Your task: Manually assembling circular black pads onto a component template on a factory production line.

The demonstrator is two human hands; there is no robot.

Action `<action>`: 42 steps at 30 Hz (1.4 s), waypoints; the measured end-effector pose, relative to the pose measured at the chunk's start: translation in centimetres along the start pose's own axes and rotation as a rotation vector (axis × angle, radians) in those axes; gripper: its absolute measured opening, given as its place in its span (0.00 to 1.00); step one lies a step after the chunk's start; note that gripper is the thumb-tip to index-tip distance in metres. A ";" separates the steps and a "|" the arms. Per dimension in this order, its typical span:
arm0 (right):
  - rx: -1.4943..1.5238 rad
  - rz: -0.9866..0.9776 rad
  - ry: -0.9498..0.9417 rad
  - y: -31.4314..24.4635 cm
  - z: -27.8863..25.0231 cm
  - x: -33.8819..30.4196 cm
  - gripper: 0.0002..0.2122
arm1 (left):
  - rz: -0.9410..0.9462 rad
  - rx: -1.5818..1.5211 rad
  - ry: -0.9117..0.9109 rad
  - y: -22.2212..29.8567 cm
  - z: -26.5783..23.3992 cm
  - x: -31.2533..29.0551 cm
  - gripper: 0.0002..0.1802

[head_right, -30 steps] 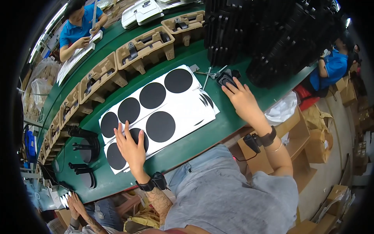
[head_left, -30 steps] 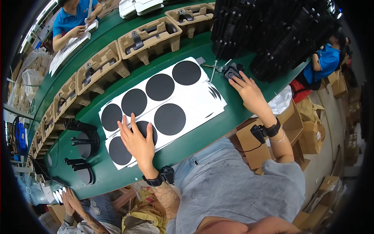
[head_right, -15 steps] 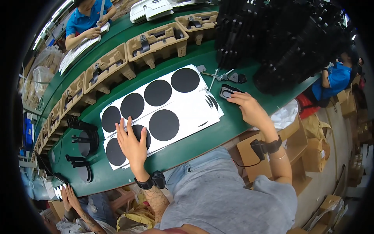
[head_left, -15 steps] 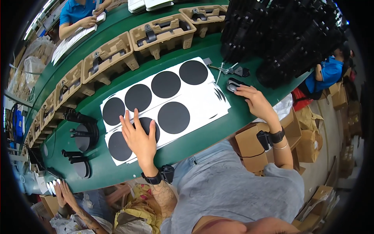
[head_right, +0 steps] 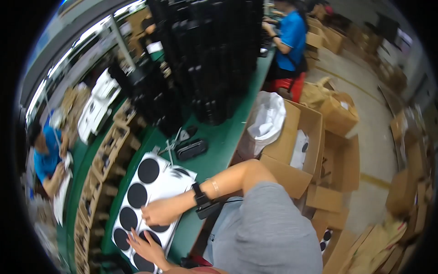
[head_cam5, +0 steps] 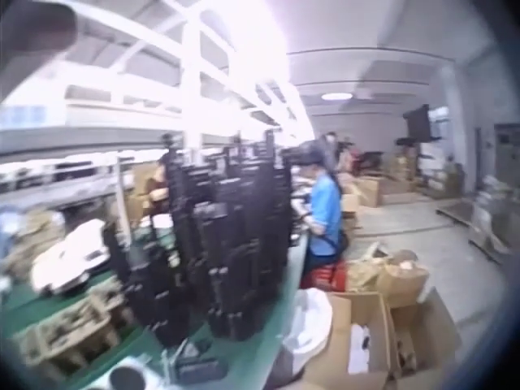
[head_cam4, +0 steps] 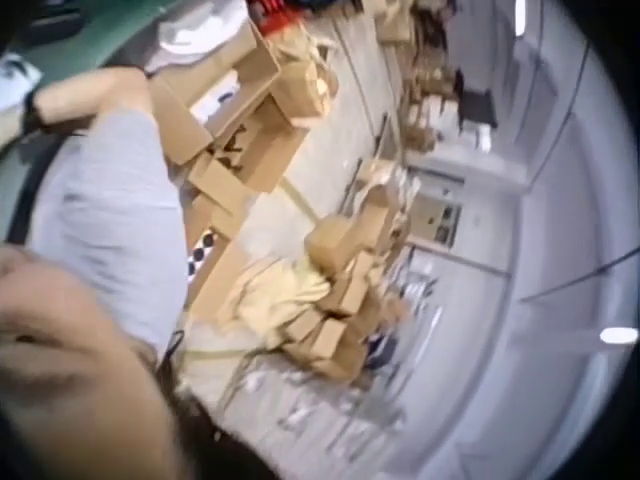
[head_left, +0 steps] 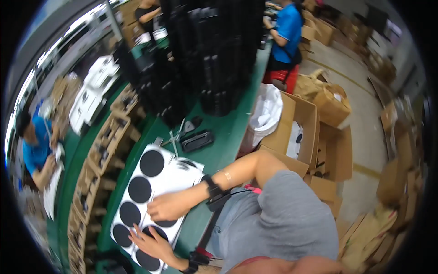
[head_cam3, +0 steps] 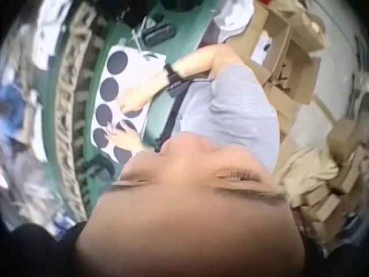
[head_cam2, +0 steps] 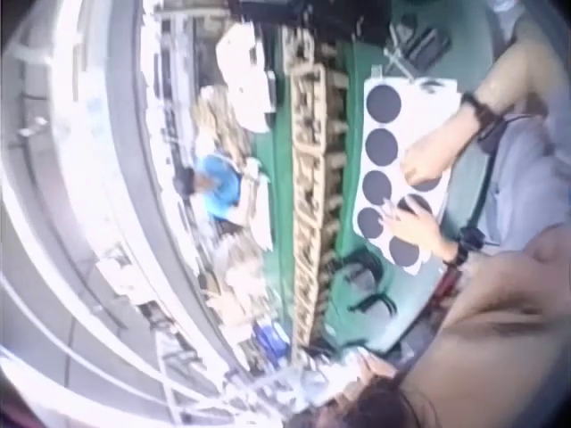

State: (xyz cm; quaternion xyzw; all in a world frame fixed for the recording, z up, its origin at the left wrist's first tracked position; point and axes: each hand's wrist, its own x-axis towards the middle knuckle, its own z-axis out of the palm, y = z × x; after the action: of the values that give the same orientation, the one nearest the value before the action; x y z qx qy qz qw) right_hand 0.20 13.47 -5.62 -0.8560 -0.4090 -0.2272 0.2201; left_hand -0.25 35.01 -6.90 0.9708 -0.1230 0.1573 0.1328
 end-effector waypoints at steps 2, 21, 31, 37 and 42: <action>-0.028 -0.061 0.006 1.1 0.5 0.1 0.10 | -0.031 0.085 -0.021 0.6 0.0 0.6 0.28; 0.130 -0.321 0.004 4.7 1.4 3.4 0.06 | 0.135 0.158 0.171 1.9 -1.5 2.3 0.22; 0.292 -0.325 0.041 4.5 2.6 4.2 0.04 | 0.049 0.160 0.119 1.5 -1.6 1.7 0.21; 0.425 -0.296 0.385 4.5 1.6 4.3 0.02 | -0.054 -0.103 0.014 1.6 -1.7 1.1 0.23; 0.573 0.116 0.608 5.0 -4.8 2.3 0.10 | -0.088 -0.194 0.024 5.0 -1.8 1.2 0.24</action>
State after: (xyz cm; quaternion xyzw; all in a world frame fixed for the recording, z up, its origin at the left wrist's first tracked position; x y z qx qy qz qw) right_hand 4.47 9.31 -1.38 -0.6758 -0.3233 -0.3336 0.5722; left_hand -1.07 30.62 -3.80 0.9560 -0.0932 0.1504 0.2342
